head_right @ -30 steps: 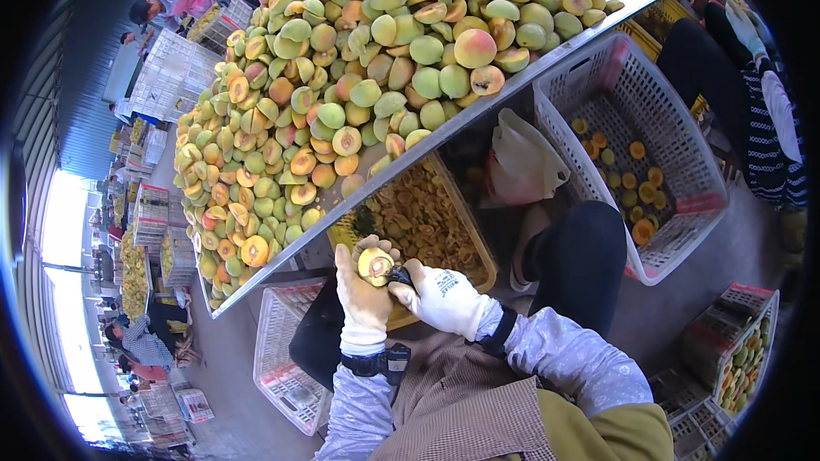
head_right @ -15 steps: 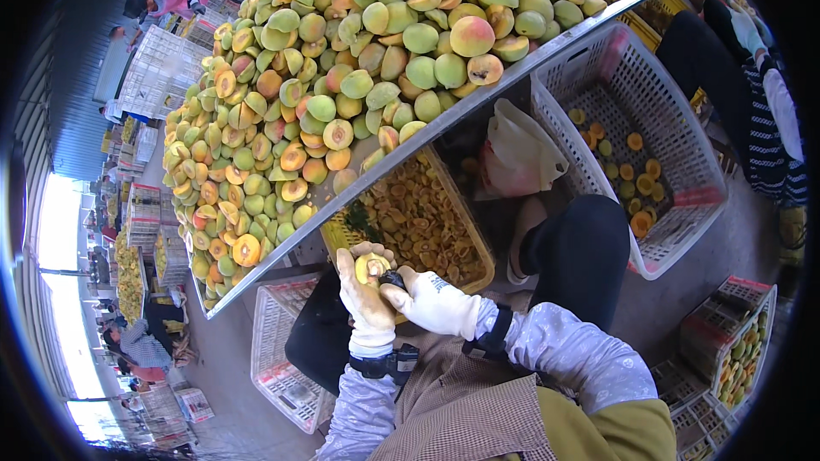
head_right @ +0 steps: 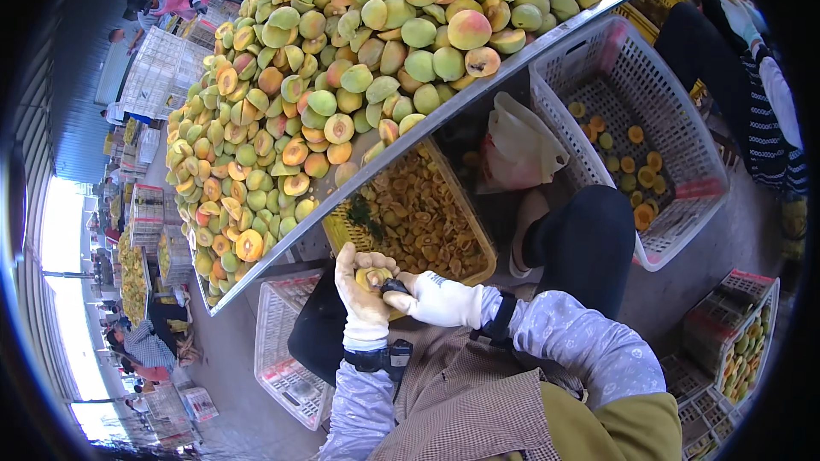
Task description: Halving and pitting apricots into a yellow plastic crate using a manual pitting tool.
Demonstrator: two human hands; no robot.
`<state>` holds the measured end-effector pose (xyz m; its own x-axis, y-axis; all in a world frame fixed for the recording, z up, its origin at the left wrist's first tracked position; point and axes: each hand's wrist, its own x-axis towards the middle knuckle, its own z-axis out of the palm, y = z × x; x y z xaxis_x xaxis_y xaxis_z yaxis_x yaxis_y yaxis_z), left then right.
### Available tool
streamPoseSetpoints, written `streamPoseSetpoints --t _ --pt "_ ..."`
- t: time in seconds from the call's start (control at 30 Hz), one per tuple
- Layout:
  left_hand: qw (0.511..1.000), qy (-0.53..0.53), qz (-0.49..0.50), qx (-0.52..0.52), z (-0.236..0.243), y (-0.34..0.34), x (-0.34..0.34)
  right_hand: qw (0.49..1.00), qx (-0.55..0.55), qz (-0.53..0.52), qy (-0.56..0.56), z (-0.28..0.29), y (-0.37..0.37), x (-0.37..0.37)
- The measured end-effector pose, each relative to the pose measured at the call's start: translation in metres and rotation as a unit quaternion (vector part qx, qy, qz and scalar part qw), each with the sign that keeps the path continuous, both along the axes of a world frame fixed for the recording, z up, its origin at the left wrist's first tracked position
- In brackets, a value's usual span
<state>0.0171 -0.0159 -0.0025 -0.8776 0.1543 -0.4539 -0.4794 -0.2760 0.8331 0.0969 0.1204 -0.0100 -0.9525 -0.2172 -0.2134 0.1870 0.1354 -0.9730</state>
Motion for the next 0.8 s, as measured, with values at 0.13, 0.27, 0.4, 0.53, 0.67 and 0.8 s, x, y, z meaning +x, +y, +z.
streamPoseSetpoints --t 0.13,0.27,0.4,0.53,0.67,0.8 --pt "0.985 0.124 -0.076 -0.09 -0.01 -0.011 0.006 0.992 0.116 0.033 -0.026 0.004 -0.001 0.0" --pt "0.982 0.157 -0.087 -0.051 -0.01 -0.01 0.011 0.994 -0.062 -0.03 0.08 -0.028 -0.009 0.005" --pt "0.989 0.064 -0.07 -0.115 -0.007 -0.007 0.003 0.986 0.159 0.002 0.046 -0.006 -0.005 0.005" --pt "0.911 0.275 -0.127 -0.279 0.001 -0.004 0.008 0.999 -0.003 -0.042 -0.011 -0.019 -0.014 0.008" --pt "0.99 0.108 -0.031 -0.083 -0.006 -0.002 0.007 0.999 -0.046 -0.023 0.005 -0.02 -0.011 0.008" --pt "0.995 0.013 -0.073 -0.07 0.009 0.004 0.002 0.995 0.088 0.036 0.004 -0.004 0.003 0.005"
